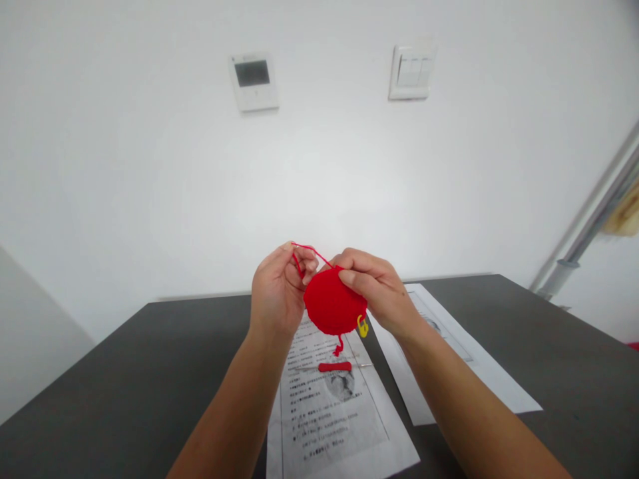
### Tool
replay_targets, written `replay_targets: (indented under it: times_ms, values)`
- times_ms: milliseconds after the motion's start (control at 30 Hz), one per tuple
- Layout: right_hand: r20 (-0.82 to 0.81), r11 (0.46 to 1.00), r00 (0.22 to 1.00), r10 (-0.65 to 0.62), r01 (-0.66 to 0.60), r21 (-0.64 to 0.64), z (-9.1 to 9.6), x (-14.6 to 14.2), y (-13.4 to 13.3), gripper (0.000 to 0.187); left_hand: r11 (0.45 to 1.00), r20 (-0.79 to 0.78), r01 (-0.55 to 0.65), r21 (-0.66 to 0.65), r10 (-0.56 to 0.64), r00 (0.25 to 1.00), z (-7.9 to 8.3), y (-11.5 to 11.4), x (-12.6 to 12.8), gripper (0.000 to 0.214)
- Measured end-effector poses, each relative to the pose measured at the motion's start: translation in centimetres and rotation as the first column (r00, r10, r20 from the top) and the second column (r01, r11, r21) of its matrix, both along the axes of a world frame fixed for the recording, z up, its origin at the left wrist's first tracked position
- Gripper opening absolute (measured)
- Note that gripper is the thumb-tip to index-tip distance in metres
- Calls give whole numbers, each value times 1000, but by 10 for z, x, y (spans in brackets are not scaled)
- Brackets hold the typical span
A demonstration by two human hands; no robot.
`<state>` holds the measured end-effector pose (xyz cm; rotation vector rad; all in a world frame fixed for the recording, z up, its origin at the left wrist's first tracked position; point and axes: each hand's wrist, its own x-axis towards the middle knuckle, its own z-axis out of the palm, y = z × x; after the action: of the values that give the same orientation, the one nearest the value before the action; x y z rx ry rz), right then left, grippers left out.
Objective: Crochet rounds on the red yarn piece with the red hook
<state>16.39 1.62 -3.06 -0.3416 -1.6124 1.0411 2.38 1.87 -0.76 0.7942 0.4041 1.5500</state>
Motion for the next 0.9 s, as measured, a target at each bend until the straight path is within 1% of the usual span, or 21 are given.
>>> replay_targets:
  times_ms: [433,567,667,900]
  values:
    - [-23,999,1000,-12,12,29,-2,1,2,15,988,23,19,-150,-16,1000,7,-6,3,54]
    - [-28,999,999,-16,17,44,-3,1,1,14,981,68,35,-191,-22,997,9,-5,2,52]
    - [-19,999,1000,-15,16,36,-3,0,1,14,978,74,36,-204,-21,997,8,-3,0,50]
    - [17,1000,999,-29,29,11,-2,0,1,14,983,61,-10,-182,21,998,9,-2,-1,45]
